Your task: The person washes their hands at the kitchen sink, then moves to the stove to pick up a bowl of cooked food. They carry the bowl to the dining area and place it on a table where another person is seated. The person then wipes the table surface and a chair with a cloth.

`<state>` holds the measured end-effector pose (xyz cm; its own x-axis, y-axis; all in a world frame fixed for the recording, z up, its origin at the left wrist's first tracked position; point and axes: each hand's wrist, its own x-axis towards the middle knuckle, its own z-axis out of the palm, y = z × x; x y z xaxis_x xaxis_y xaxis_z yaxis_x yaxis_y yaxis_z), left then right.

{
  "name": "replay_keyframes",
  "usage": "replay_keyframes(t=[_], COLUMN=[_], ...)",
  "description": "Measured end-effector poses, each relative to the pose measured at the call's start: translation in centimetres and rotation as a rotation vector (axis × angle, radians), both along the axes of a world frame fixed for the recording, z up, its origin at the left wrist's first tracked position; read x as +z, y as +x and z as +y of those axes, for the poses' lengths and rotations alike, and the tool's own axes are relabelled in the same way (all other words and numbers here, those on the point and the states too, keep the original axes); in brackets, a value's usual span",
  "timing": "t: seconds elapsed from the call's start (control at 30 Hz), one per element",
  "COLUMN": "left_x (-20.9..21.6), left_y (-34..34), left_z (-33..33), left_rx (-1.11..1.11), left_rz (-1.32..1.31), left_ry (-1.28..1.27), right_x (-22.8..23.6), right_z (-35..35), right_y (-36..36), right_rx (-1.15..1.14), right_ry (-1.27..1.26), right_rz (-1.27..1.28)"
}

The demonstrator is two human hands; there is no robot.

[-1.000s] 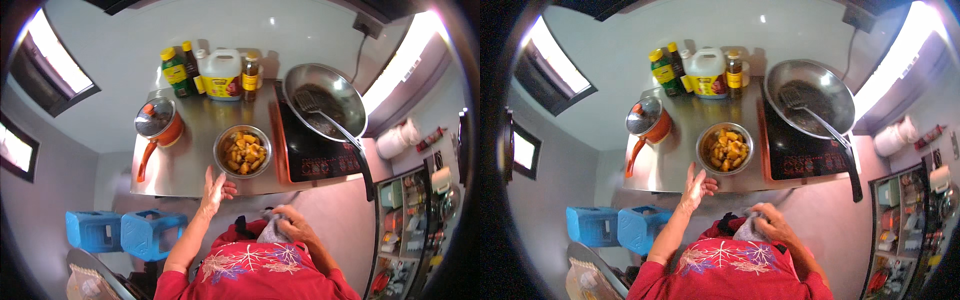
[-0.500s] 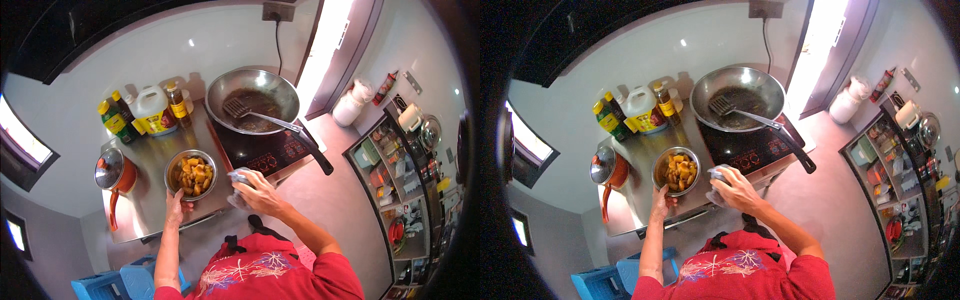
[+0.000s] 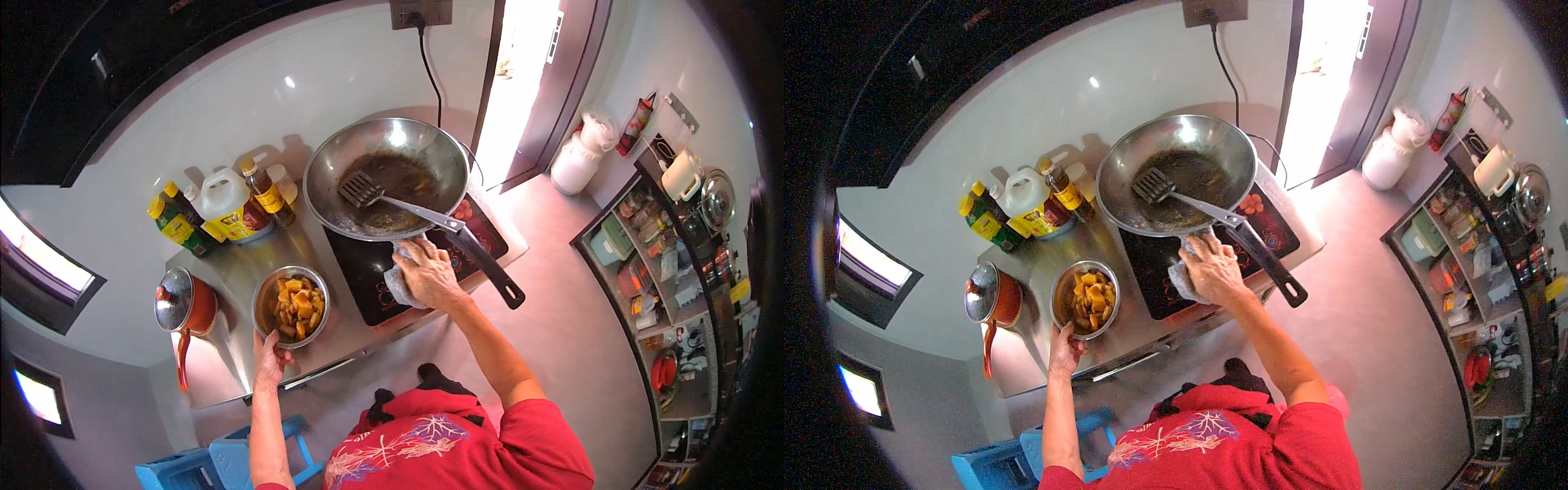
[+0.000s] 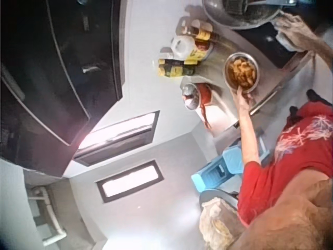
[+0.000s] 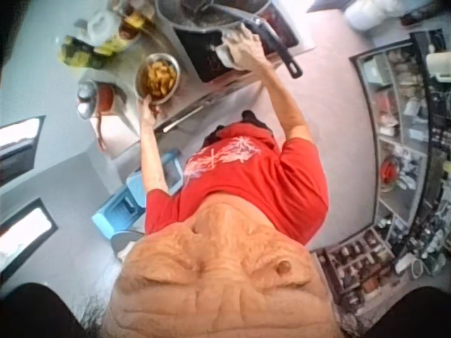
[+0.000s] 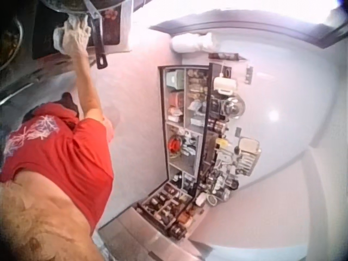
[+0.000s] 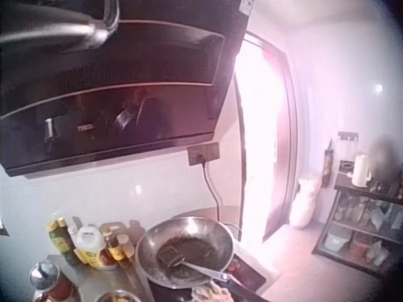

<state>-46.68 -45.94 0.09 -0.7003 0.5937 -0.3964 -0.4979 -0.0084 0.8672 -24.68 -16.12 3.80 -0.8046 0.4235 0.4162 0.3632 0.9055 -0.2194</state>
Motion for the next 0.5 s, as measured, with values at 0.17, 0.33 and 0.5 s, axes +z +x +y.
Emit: replay_keyframes(t=[0.17,0.33,0.5], left_x=[0.6,0.1,0.0], left_y=[0.1,1.3,3.8], left_z=[0.4,2.0,2.2], left_rx=[0.021,0.098,0.306], left_rz=[-0.045,-0.043,-0.074], left_ry=[-0.026,-0.026,-0.062], right_x=[2.3,-0.7,-5.4], right_z=[6.5,15.6,16.1], right_y=[3.4,11.4,21.2], right_rx=[-0.072,-0.633,-0.607], right_ry=[-0.121,-0.049,-0.861], right_rz=[-0.214,-0.03,0.353])
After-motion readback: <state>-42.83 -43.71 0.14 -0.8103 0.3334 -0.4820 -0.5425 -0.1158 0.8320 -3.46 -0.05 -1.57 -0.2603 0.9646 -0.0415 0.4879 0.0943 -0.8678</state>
